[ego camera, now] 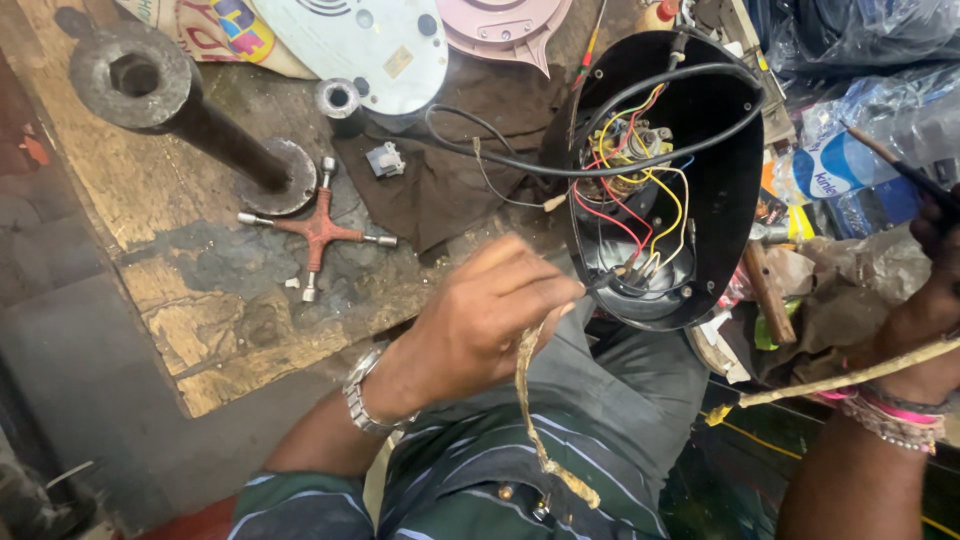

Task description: The person is seated on the floor in a workshop, repairing a small electric motor. They use a soldering iron to work on the internal wiring and components of the motor, which is held in their lap.

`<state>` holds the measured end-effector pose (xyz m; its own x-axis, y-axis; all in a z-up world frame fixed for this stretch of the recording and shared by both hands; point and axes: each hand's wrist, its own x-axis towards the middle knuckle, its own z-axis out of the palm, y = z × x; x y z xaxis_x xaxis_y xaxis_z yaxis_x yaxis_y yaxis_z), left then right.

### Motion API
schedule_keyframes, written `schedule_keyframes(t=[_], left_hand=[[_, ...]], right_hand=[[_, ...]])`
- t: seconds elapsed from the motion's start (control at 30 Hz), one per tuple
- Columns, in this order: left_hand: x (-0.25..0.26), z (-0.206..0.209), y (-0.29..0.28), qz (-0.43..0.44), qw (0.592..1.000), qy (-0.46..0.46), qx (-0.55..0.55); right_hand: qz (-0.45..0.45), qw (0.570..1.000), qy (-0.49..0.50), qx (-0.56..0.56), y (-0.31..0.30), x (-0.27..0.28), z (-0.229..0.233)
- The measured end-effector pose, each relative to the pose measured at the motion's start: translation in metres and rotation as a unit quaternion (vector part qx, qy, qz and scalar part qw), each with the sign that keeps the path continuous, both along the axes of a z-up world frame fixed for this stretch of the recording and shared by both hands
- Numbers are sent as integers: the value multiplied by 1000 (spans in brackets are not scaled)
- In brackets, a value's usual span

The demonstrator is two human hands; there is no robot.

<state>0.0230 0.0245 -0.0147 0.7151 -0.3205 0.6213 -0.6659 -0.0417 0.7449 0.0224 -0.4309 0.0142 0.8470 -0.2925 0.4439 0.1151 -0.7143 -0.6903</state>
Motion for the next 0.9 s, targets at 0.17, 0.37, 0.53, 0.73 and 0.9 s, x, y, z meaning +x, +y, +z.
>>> schedule_keyframes(t=[0.17, 0.37, 0.53, 0.73, 0.9], left_hand=[[3, 5, 1, -1, 1000, -11, 16], [4, 6, 1, -6, 1000, -11, 23], [2, 4, 1, -3, 999, -2, 32], [4, 1, -3, -18, 1000, 15, 16], [4, 1, -5, -16, 999, 18, 22]], right_hand=[[13, 1000, 8, 0, -1, -1, 0], [11, 1000, 3, 19, -2, -1, -1], [19, 999, -2, 31, -6, -1, -5], [10, 1000, 4, 21, -15, 0, -10], [26, 999, 10, 14, -19, -2, -10]])
